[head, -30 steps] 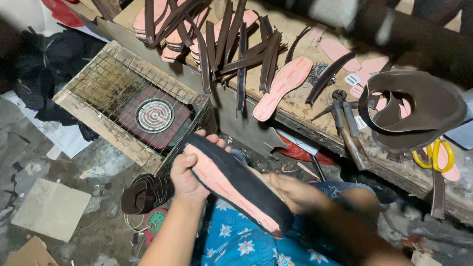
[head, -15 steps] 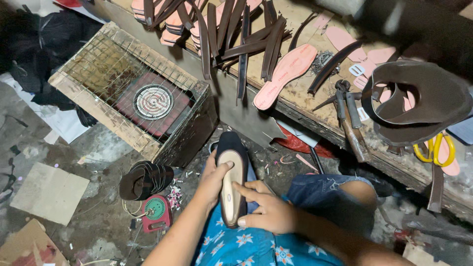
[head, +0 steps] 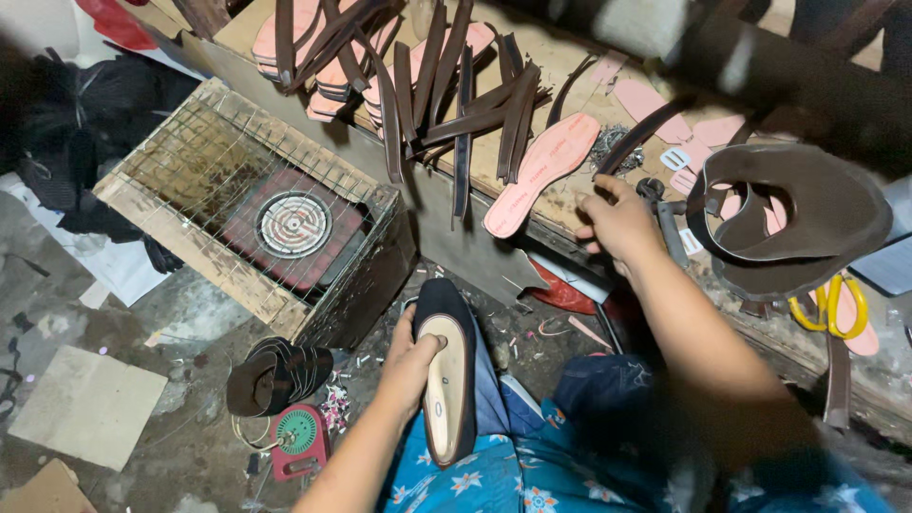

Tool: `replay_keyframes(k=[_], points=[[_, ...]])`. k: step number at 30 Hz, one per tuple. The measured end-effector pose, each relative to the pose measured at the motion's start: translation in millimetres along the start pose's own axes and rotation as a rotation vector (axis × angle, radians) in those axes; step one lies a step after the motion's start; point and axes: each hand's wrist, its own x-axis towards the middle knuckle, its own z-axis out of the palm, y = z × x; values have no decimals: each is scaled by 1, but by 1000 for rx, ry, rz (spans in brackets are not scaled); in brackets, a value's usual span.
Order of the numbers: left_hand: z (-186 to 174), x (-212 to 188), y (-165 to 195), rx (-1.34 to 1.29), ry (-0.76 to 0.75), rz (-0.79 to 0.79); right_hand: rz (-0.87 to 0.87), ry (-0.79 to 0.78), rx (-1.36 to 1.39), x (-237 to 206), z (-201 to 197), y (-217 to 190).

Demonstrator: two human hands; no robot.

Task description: The person sits on the floor holding a shoe assembled on a wooden last, uses pincers to grip and pull the upper material, and hammers the sole edge with a hammer to set it. They then pull the finished shoe off the last, place it on a shelf with other completed shoes, and pick up and handle a pink insole.

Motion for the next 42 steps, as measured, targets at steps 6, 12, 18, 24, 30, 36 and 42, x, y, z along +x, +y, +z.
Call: replay_keyframes(k=[6, 12, 18, 24, 30, 36, 42], points=[[-10, 6, -1, 445, 100, 297, -209, 63, -285, 6, -9, -13], [-3, -15, 26, 788, 193, 866, -854, 86, -485, -71, 4, -13], [21, -15, 62, -193, -278, 133, -635, -288, -179, -187, 48, 31], [10, -21, 70, -294, -227, 230, -125, -217, 65, -200, 51, 69], [-14, -34, 83, -295, -331, 101, -117, -311, 100, -189, 43, 72], [-62, -14, 73, -372, 128, 361, -130, -510, 47, -185, 47, 87], [-228, 15, 72, -477, 860, 570, -249, -332, -373, -152, -16, 153]])
